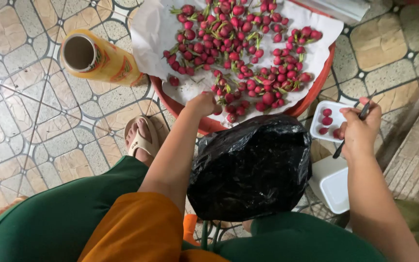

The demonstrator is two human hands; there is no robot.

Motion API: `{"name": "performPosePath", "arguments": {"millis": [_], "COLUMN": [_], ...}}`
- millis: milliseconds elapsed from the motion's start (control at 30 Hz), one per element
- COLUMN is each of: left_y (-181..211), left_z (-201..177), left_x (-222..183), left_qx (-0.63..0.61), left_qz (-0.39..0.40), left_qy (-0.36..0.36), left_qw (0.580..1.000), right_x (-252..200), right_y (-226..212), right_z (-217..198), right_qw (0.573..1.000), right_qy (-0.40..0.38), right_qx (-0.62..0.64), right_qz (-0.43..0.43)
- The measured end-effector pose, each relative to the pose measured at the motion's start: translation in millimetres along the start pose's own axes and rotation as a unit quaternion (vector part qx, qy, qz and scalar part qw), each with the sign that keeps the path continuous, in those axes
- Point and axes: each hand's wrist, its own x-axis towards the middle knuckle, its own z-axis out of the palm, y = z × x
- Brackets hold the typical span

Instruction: Sorting and trimming stems from small red fruits before placing them into containers

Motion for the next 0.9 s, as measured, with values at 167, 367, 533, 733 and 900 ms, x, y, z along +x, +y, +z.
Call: {"name": "performPosePath", "arguments": {"millis": [167, 367, 533, 733, 900], "left_y": [5, 71, 95, 85, 87], "left_z": [-2, 3, 39, 97, 84], "left_x": [8, 12, 105, 221, 212], "left_qx": [0.052, 0.078, 0.178, 0.267, 0.31], "left_qz": [-0.048, 0.133, 0.203, 0.272, 0.271], "left_qy": [0.057, 0.175, 0.183, 0.436, 0.414], "left_qw": [0.996, 0.973, 0.945, 0.815, 0.812], "right_x": [-8, -3, -8, -8, -21], "right_y": [-11, -8, -15, -6, -25], "right_z": [-1, -2, -2, -8, 1], "right_qw": [1.0, 0.999, 0.999, 0.998, 0.995], "right_qy": [-0.006, 0.006, 0.008, 0.003, 0.002], "right_qx": [0.008, 0.044, 0.048, 0.057, 0.096], "right_qz": [0.004, -0.015, -0.012, -0.031, 0.005]}}
